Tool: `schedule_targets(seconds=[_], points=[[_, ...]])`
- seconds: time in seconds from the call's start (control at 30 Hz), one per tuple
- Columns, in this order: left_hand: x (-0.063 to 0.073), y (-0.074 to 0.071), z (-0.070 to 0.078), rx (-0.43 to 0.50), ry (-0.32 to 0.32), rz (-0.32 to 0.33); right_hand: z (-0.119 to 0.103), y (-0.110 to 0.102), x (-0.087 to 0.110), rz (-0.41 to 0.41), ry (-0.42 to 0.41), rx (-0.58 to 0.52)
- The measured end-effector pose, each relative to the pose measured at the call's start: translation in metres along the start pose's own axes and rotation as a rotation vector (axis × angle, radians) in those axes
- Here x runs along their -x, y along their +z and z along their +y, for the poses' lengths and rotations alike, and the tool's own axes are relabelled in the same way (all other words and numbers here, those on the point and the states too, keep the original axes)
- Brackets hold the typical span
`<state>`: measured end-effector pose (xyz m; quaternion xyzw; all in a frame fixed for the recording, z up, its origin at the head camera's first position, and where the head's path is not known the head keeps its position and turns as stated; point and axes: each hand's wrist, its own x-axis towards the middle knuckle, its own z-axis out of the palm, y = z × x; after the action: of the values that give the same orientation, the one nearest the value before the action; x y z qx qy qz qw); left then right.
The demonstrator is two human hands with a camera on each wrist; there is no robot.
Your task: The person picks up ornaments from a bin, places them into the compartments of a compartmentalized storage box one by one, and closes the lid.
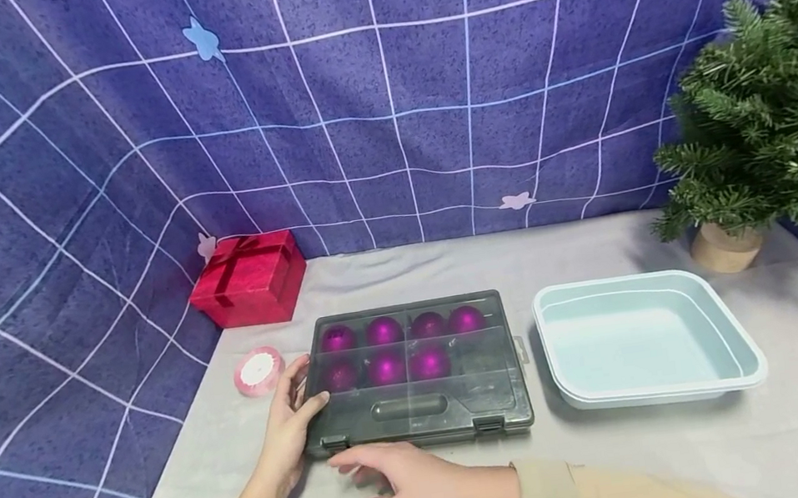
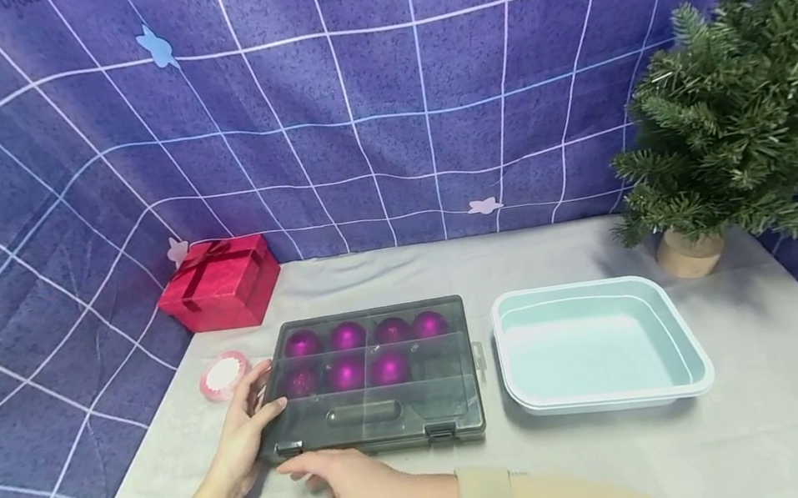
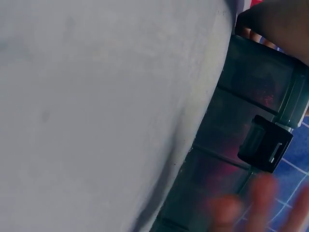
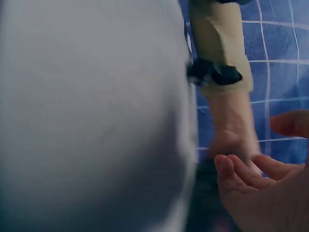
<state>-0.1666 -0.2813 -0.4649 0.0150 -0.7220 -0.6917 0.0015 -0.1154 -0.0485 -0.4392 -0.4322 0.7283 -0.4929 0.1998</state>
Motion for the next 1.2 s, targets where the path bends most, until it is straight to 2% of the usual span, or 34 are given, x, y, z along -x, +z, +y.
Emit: schedule_targets(seconds=[0.07, 0.13, 0.2, 0.3, 0.43, 0.53, 0.83, 1.2], points=[[-0.001, -0.001, 0.000, 0.010, -0.019, -0.011, -0.008, -0.007, -0.004, 0.028, -0.115, 0.372], [-0.003, -0.002, 0.001, 0.017, -0.036, -0.025, -0.015, -0.012, -0.009, 0.076, -0.191, 0.667], [-0.004, -0.003, 0.002, 0.018, -0.049, -0.038, -0.018, -0.015, -0.015, 0.106, -0.195, 0.849], [-0.006, -0.004, 0.003, 0.011, -0.059, -0.053, -0.016, -0.018, -0.026, 0.099, -0.086, 0.977], [-0.009, -0.004, 0.004, -0.004, -0.061, -0.060, -0.006, -0.020, -0.039, 0.051, 0.105, 1.033], [-0.009, -0.003, 0.005, -0.004, -0.063, -0.060, 0.000, -0.020, -0.047, 0.045, 0.170, 1.054], [-0.006, -0.003, 0.004, 0.052, -0.055, -0.066, 0.006, -0.013, -0.057, 0.077, 0.206, 1.035], [-0.003, -0.005, 0.000, 0.042, -0.051, -0.051, 0.006, -0.011, -0.057, 0.092, 0.217, 0.973]])
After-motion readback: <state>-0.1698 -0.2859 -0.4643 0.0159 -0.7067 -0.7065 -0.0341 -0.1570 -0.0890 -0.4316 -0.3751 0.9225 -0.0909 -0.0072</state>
